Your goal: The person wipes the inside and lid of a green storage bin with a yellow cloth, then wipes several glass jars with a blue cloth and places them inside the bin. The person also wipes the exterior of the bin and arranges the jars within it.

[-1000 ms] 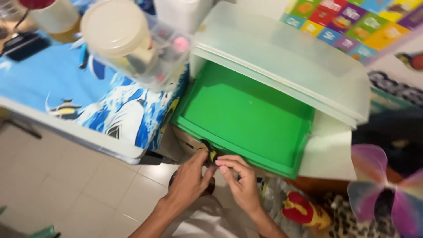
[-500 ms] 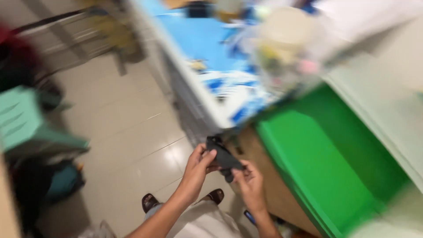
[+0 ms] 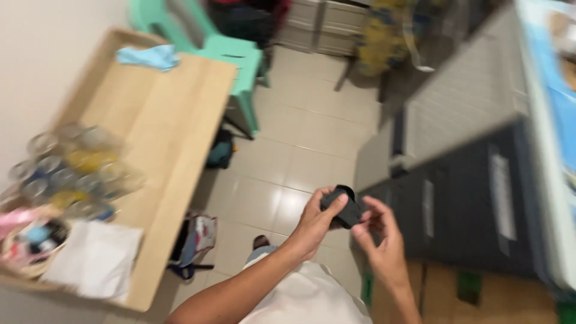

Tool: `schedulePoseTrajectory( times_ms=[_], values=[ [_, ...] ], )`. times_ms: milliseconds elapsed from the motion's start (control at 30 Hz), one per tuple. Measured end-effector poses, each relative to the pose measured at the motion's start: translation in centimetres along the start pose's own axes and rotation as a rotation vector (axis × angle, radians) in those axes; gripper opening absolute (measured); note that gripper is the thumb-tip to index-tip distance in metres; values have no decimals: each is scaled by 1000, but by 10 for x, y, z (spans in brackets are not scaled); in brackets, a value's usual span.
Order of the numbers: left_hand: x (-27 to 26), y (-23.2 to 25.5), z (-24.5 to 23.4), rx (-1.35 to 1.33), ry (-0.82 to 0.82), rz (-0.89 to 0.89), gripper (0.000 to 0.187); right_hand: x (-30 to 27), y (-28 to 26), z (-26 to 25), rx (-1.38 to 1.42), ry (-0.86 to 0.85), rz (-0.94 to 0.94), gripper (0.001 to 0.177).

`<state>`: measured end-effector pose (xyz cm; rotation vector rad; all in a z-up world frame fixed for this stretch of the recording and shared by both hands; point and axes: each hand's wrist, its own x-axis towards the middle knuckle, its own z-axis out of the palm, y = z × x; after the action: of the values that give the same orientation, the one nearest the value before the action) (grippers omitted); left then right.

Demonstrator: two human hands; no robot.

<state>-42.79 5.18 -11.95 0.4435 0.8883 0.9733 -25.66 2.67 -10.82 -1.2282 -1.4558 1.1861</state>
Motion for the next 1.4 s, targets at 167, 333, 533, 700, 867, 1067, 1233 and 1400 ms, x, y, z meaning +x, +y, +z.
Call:
schedulePoseTrajectory(
  times_ms=[167, 333, 533, 700, 867, 1067, 1233, 1400],
  values=[
    [-21, 61, -79, 181, 255, 410, 51, 60, -17, 90, 153, -150, 161, 66],
    [-39, 90, -140, 390, 373, 479, 43, 102, -19, 177, 148, -398, 212, 62],
    [-65, 119, -196, 665, 707, 651, 33, 166, -4, 261, 164, -554, 203, 43],
    [-71, 120, -251, 391, 921, 638, 34, 245, 21, 343, 113, -634, 222, 38],
    [-74, 152, -280, 174, 1076, 497, 36, 326, 63, 429, -46, -687, 207, 41],
    [-45, 217, -296, 40, 1216, 451, 35, 398, 100, 522, -249, -730, 193, 49],
    [-18, 238, -310, -20, 1295, 521, 34, 426, 101, 572, -286, -778, 234, 46],
    [-11, 247, -319, -110, 1333, 538, 34, 464, 124, 601, -266, -721, 224, 43]
  ],
)
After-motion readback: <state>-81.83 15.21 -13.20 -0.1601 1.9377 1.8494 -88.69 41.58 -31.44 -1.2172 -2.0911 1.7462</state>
